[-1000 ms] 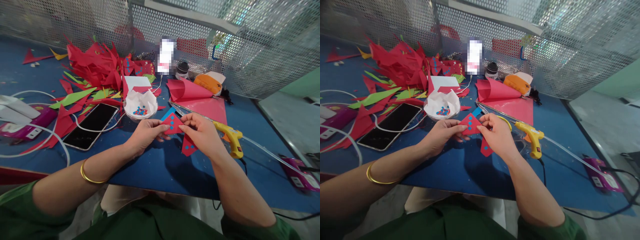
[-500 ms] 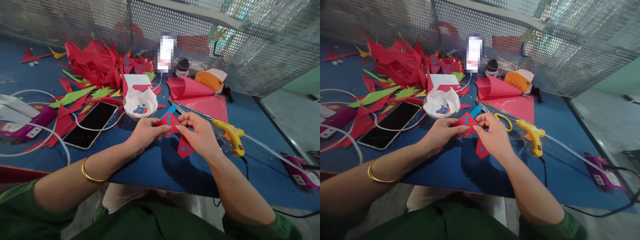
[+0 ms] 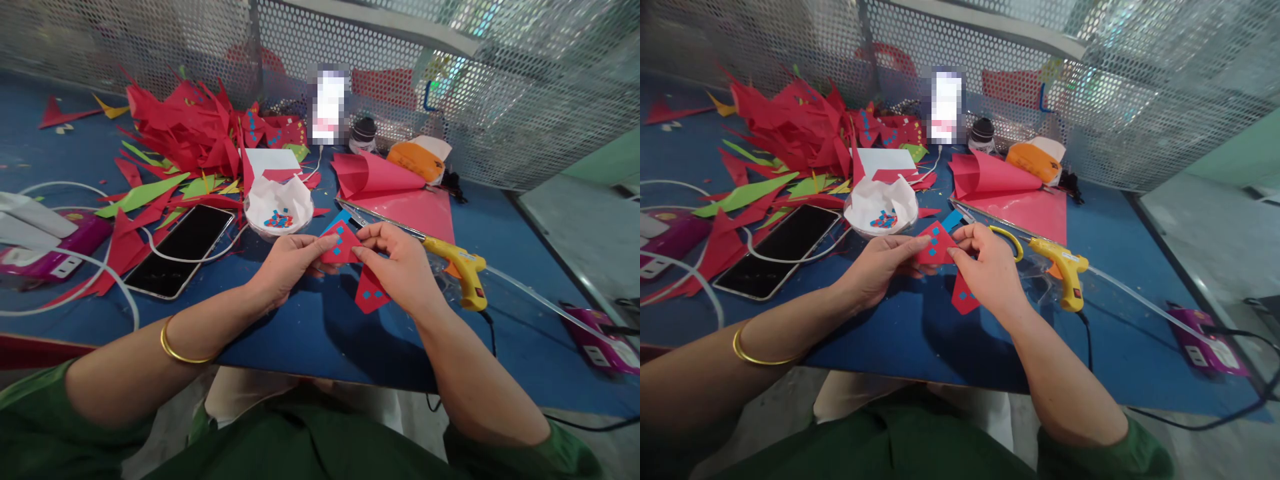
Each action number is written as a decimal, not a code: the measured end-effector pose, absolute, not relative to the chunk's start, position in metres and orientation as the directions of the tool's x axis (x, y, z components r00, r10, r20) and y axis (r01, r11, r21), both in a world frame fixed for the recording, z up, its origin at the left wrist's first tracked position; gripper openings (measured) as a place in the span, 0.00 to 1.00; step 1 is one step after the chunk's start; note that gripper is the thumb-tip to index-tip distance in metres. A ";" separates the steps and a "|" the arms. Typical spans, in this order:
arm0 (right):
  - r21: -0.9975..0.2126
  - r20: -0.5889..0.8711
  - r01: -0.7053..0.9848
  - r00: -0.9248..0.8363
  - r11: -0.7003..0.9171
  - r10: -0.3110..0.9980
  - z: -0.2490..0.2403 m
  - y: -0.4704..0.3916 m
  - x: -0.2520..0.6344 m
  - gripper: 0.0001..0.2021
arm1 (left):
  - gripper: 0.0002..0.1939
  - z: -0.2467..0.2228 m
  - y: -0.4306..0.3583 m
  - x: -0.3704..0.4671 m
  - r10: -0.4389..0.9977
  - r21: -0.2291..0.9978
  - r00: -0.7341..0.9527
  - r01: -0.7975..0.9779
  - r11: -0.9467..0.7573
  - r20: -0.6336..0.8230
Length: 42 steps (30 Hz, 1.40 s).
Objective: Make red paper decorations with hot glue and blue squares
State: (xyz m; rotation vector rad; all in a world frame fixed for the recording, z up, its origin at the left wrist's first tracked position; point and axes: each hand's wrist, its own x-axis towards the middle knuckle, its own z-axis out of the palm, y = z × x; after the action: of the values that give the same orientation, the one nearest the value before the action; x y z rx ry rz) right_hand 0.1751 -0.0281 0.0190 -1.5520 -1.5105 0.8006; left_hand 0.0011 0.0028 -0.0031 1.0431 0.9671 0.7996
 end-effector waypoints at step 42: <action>-0.774 0.166 0.624 0.044 0.102 0.985 0.021 -0.031 0.180 0.06 | 0.13 -0.006 0.004 0.002 0.867 0.932 0.386 -0.045 0.359 -0.316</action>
State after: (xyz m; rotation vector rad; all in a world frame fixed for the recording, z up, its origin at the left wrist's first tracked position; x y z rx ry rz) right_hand 0.1805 -0.0306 0.0213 -1.6013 -1.6605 0.6338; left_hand 0.0022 0.0038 -0.0063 1.0284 0.9961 0.7348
